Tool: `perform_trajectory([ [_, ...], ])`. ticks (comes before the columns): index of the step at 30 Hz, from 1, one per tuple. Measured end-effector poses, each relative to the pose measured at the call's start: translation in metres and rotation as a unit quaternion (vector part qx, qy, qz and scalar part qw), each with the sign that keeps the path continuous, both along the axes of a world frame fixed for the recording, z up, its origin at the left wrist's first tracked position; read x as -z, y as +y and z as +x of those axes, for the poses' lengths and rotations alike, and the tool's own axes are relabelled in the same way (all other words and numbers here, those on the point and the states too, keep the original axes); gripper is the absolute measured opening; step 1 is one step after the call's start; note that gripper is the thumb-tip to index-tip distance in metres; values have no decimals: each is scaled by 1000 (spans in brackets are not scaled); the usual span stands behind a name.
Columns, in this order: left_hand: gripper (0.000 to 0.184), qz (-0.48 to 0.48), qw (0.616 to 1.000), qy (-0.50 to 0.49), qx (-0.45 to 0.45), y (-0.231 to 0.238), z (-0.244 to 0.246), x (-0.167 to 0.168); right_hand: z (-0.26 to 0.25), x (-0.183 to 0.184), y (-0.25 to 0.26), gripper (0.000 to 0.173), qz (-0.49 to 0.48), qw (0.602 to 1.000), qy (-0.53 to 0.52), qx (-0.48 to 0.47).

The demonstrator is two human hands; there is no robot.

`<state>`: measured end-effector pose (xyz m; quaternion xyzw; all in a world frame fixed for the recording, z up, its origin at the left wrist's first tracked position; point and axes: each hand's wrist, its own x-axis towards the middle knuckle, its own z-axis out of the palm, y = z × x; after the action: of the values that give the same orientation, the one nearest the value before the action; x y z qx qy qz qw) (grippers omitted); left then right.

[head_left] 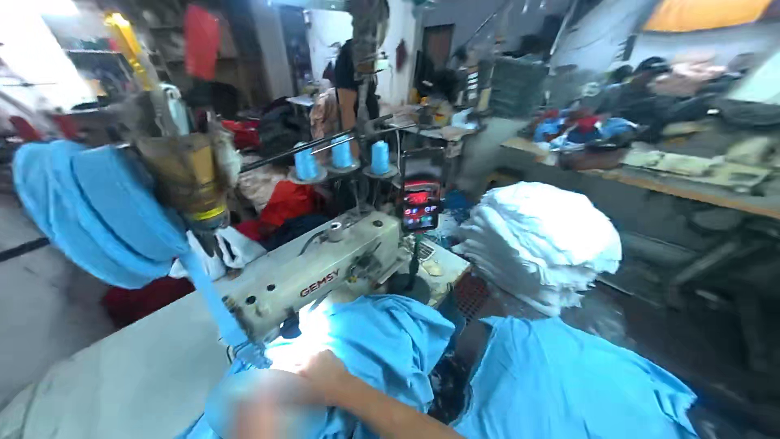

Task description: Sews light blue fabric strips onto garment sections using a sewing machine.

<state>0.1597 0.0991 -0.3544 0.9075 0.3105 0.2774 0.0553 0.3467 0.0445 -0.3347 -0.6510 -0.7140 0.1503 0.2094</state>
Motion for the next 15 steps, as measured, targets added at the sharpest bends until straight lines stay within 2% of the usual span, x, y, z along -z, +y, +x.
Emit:
perform_trajectory([
  [6, 32, -58, 991, 96, -65, 0, 6, -26, 0, 2, 9, 41, 16, 1000, -20, -6],
  [15, 30, 57, 991, 0, -118, -2, 6, 2, -2, -3, 0, 39, 0, 1000, -18, -4],
])
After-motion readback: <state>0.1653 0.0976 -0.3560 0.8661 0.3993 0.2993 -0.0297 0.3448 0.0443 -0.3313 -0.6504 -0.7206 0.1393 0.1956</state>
